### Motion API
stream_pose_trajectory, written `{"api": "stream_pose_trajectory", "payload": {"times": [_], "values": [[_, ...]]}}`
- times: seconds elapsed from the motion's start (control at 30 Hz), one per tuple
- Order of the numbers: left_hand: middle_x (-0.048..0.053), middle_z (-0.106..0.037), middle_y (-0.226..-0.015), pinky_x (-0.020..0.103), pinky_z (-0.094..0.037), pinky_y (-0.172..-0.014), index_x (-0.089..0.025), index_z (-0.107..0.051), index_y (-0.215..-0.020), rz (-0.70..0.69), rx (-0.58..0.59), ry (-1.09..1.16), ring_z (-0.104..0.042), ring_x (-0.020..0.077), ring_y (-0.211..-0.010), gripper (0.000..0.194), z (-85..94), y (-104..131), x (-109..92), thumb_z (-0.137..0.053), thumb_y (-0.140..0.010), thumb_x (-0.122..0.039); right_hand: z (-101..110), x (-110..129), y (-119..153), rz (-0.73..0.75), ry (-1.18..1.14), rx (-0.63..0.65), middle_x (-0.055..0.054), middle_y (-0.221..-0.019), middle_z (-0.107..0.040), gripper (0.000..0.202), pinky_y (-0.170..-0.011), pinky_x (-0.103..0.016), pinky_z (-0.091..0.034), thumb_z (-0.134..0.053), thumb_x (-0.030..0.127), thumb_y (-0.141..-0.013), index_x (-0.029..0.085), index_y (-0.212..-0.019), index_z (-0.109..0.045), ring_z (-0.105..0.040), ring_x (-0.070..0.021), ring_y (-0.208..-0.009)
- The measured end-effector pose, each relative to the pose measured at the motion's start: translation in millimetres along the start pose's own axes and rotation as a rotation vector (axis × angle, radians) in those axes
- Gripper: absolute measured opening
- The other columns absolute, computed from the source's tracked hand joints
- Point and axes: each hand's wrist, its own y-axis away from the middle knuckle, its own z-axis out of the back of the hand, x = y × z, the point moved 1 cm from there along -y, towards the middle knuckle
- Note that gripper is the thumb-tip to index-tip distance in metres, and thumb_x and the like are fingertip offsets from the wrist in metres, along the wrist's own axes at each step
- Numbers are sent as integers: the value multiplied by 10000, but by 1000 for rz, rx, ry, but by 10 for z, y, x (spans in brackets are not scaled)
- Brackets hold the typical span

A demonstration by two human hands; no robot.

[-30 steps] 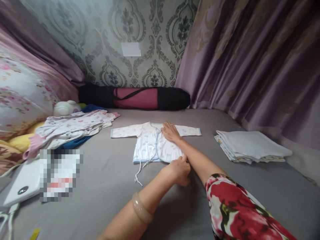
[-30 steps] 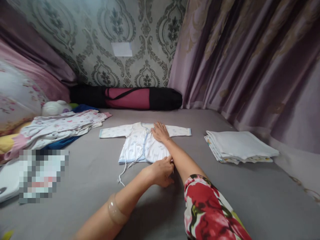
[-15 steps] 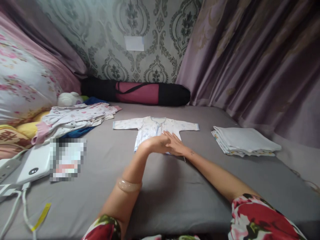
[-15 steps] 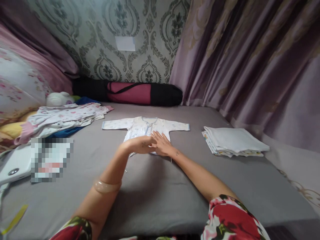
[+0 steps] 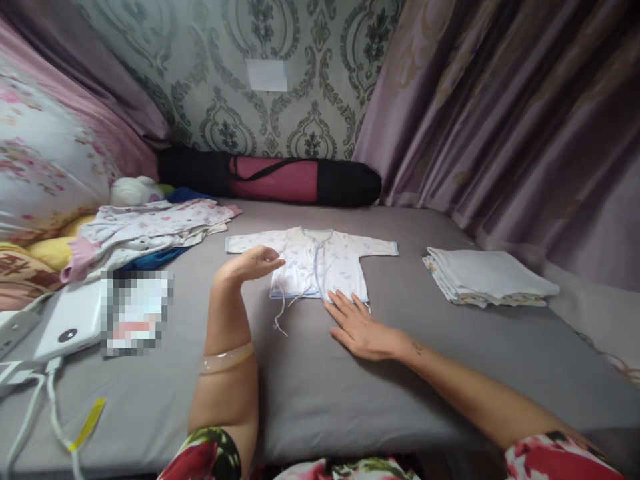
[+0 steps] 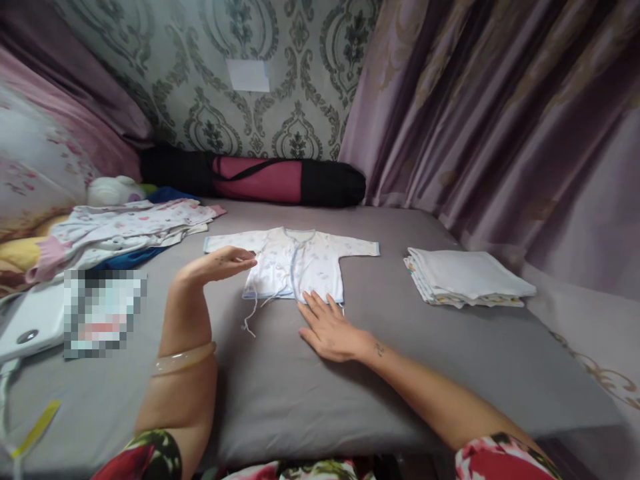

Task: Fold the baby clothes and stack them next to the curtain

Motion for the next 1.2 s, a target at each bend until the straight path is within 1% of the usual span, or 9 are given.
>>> {"api": "stream_pose_trajectory", "payload": {"times": [0.1,0.2,0.27,0.37,0.5,0.63,0.87,1.03,1.2], "values": [[9,-620,-664,199,-392,-564,-164,-631,-739,79,29,5,-564,133,-642,312,-18,-68,207,-561,-749,-467,166,104,-46,17,31,-34,-107,-1475,-437,467,-1131,-418,-272,-325,420,-990,212,-1361,-519,-369,-249,-1370],[27,-615,-617,206,-428,-558,-151,-619,-670,233,110,68,-563,130,-587,250,-112,-164,379,-625,-705,-399,317,205,-355,63,16,-128,-93,-1220,-645,402,-1037,-371,-383,-272,283,-1004,217,-1178,-628,-562,-209,-1159],[19,-591,-574,207,-437,-549,-152,-590,-602,285,148,108,-542,118,-549,245,-183,-212,425,-654,-690,-371,321,254,-665,111,10,-173,-104,-1217,-642,391,-1032,-369,-390,-276,231,-993,189,-1207,-599,-551,-211,-1174],[3,-556,-531,212,-431,-529,-154,-557,-536,306,192,137,-497,102,-500,283,-255,-243,395,-685,-677,-364,175,273,-1167,114,3,-147,-127,-1353,-551,406,-1088,-385,-343,-294,215,-978,145,-1306,-523,-457,-222,-1297],[-7,-541,-519,203,-410,-514,-154,-541,-499,292,231,75,-483,94,-490,266,-296,-258,315,-710,-638,-306,-55,215,-1726,30,8,-147,-234,-1493,-352,510,-1136,-452,-266,-347,204,-938,2,-1405,-378,-292,-287,-1408],[-13,-561,-544,193,-434,-533,-158,-549,-519,307,240,92,-503,92,-505,212,-321,-286,331,-708,-605,-268,-111,157,-2065,-129,2,-253,-217,-1490,-361,525,-1145,-438,-227,-368,222,-928,21,-1412,-367,-285,-289,-1405],[-18,-559,-540,186,-455,-531,-156,-567,-545,310,279,129,-507,90,-508,142,-290,-248,338,-684,-589,-224,-125,229,-2158,-261,-8,-376,-220,-1507,-332,573,-1144,-425,-159,-329,395,-979,13,-1404,-371,-244,-295,-1405],[-11,-571,-548,208,-495,-585,-151,-593,-582,291,306,188,-541,107,-540,95,-198,-123,329,-661,-604,-214,-159,337,-2037,-281,-45,-281,-194,-1563,-230,631,-1165,-452,-88,-283,414,-981,12,-1468,-283,-158,-302,-1448],[1,-574,-562,189,-501,-581,-153,-604,-666,323,174,170,-584,124,-581,47,-151,-92,436,-588,-666,-198,-205,536,-1782,-287,-91,-165,-194,-1588,-88,702,-1180,-461,-31,-250,448,-981,-21,-1499,-191,-29,-296,-1470]]}}
